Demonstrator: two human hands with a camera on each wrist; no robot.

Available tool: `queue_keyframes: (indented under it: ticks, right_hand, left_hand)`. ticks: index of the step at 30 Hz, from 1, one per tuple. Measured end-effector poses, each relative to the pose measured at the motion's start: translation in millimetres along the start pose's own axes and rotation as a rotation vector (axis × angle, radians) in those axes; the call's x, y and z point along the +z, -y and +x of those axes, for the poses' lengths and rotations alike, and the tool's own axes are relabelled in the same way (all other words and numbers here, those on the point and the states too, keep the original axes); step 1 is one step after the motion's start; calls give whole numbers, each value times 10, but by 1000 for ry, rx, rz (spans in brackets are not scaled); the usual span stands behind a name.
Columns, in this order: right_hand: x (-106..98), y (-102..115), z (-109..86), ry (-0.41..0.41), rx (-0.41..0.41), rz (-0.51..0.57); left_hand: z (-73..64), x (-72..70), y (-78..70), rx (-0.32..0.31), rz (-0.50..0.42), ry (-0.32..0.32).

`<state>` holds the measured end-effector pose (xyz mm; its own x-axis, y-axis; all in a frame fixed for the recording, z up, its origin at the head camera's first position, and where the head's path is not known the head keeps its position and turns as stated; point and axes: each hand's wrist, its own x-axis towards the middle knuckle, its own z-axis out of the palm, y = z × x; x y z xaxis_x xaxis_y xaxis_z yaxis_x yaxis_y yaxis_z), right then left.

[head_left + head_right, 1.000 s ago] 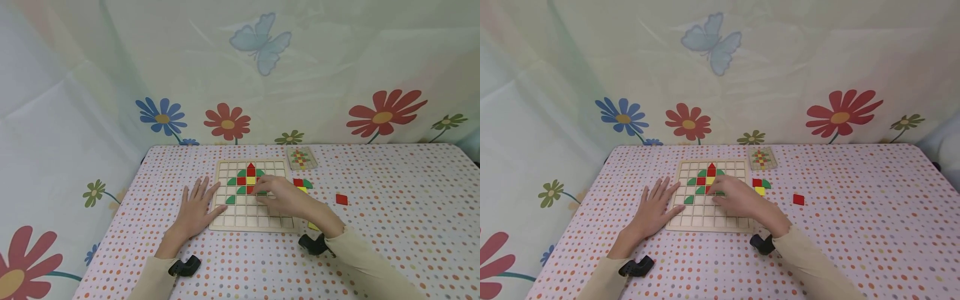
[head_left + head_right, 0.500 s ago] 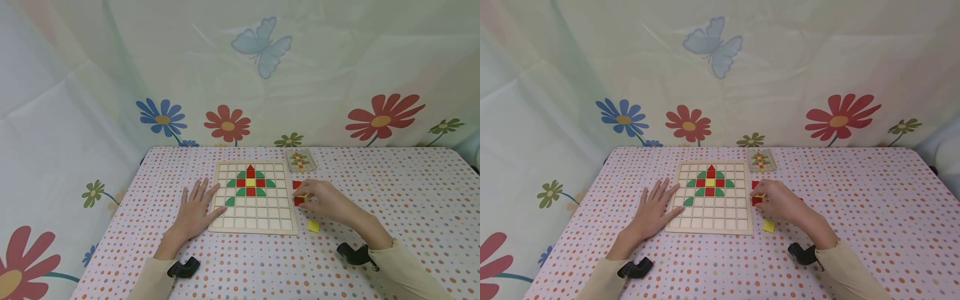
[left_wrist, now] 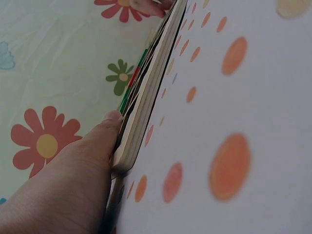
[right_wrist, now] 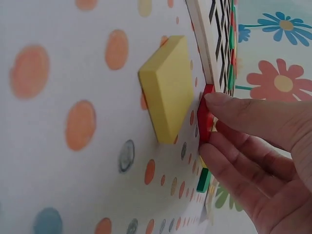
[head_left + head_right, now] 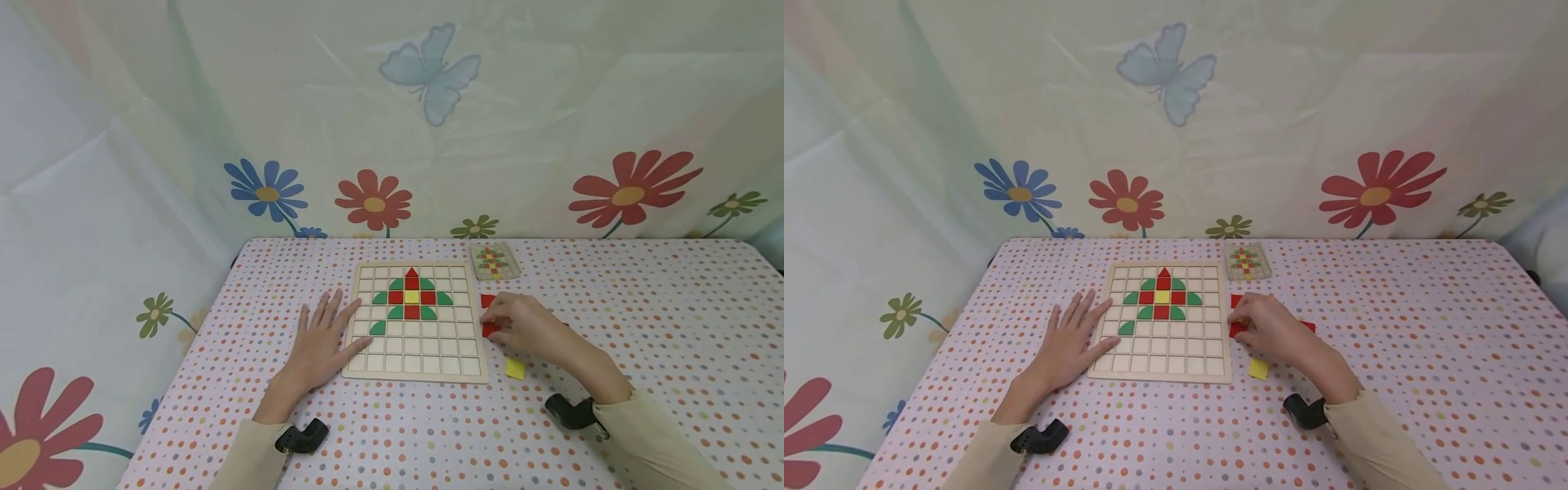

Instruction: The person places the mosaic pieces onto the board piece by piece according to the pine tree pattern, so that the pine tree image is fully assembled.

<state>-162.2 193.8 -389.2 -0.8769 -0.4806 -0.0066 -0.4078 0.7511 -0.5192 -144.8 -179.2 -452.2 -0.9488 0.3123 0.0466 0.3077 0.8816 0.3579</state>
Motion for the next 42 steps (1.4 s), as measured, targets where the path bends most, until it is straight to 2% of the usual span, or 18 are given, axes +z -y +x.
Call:
queue_keyframes:
  ticks: [7, 17, 21, 29, 35, 39, 42]
  right_hand:
    - [11, 10, 22, 33, 43, 26]
    - [35, 103, 41, 34, 127, 18]
    - [51, 111, 43, 14, 133, 27]
    - [71, 55, 25, -44, 60, 51]
    - [-12, 53, 22, -14, 25, 83]
    - [-82, 139, 68, -38, -14, 109]
    - [-73, 277, 161, -65, -74, 151]
  left_hand:
    - [-19, -15, -8, -9, -3, 12]
    - [-13, -19, 2, -7, -1, 10]
    - [-18, -17, 12, -13, -1, 14]
    - [-17, -21, 7, -22, -9, 16]
    - [0, -21, -10, -28, 3, 23]
    - [8, -30, -25, -22, -2, 23]
    - [11, -34, -34, -16, -5, 19]
